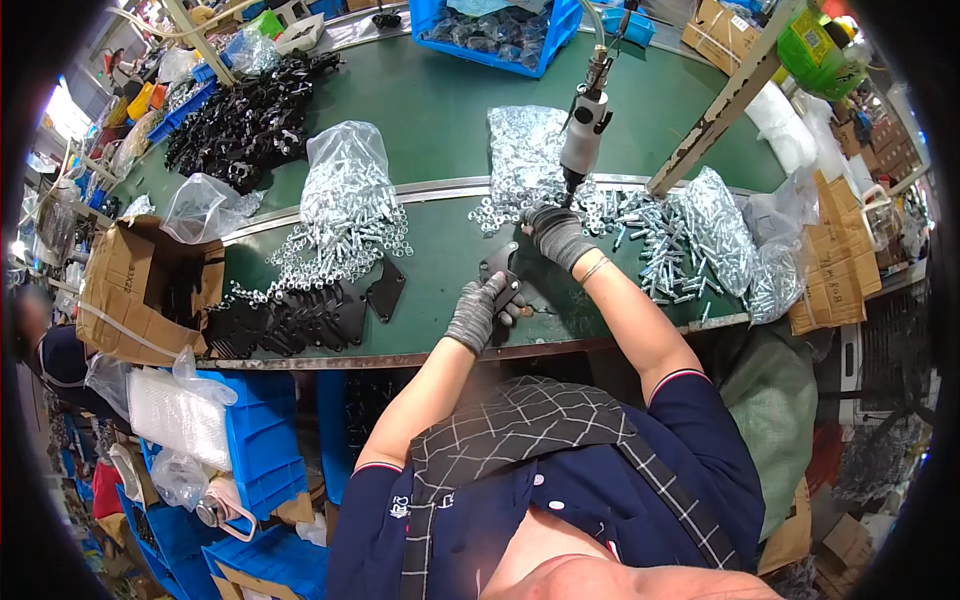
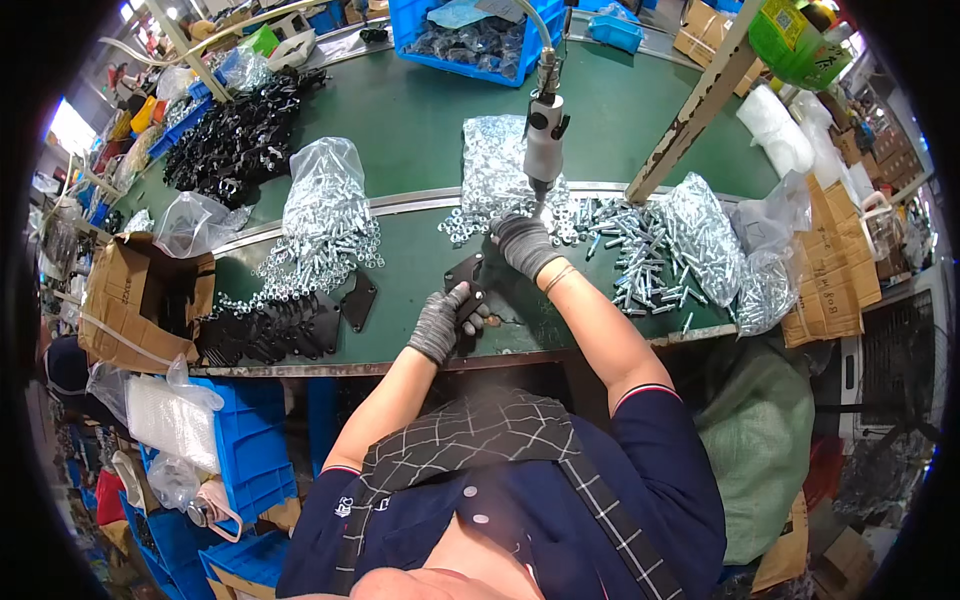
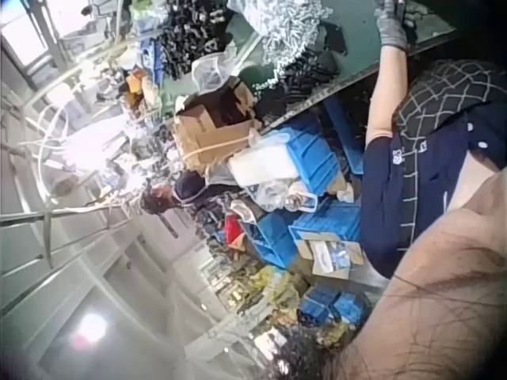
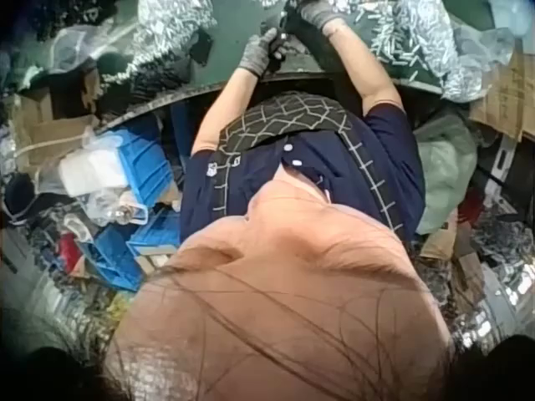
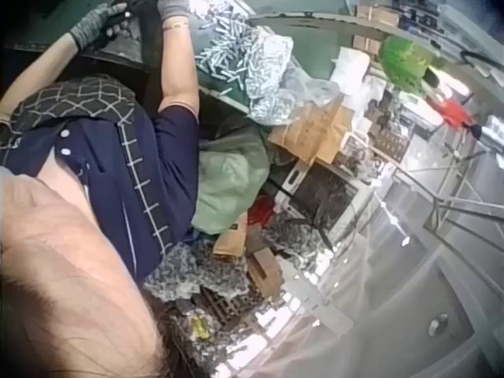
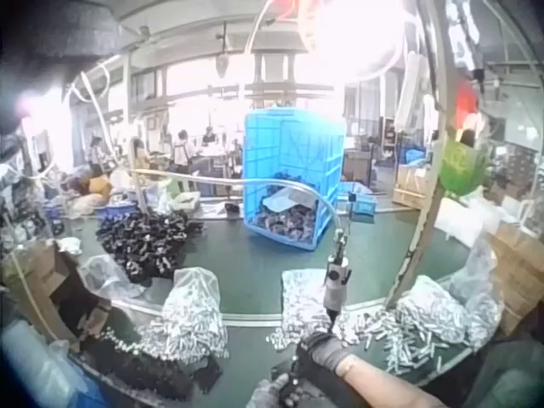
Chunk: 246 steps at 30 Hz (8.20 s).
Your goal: Assembling hardware parts using a suspended pneumatic screwdriver at a factory workstation.
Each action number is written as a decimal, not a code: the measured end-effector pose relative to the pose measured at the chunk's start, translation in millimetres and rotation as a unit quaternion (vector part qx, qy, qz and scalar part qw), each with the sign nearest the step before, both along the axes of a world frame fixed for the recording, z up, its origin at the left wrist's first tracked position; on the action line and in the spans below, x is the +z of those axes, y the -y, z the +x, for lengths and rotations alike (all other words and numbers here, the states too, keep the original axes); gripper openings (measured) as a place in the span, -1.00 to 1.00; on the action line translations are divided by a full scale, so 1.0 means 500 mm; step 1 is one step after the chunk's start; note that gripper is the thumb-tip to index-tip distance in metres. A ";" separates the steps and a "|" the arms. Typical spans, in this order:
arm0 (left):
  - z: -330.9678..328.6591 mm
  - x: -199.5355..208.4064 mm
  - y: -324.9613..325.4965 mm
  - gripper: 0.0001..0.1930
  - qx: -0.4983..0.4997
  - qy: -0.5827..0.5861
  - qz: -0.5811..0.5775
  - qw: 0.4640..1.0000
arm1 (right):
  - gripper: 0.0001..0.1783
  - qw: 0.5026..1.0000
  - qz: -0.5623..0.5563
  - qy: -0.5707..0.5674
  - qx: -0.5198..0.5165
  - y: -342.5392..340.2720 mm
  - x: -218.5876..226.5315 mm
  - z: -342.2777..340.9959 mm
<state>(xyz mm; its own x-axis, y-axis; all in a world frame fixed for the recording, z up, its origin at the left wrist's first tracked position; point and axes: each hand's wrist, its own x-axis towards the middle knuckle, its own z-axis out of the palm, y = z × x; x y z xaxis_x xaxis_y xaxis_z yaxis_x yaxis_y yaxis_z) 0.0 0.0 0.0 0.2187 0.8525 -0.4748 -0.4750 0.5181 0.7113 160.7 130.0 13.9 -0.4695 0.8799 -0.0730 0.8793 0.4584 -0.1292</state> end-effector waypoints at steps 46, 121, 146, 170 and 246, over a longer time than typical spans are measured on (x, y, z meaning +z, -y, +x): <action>0.010 -0.001 -0.002 -0.80 0.057 0.040 -0.005 0.998 | -0.80 0.932 0.051 -0.170 0.315 0.136 0.064 0.004; 0.017 0.008 -0.007 -0.68 0.061 -0.059 -0.019 0.996 | -0.84 0.888 -0.003 -0.141 0.438 0.098 0.115 -0.014; 0.018 -0.008 -0.010 -0.72 0.059 -0.043 -0.022 0.997 | -0.69 0.964 0.122 -0.037 0.234 0.176 0.088 -0.016; 0.016 0.014 0.007 -0.76 0.073 0.006 -0.025 0.997 | -0.48 0.470 -0.232 -0.847 0.090 0.133 0.242 -0.041; -0.340 0.060 0.045 -0.70 -0.130 -0.835 0.197 0.497 | -0.74 0.980 0.059 -0.121 0.147 0.055 0.086 0.229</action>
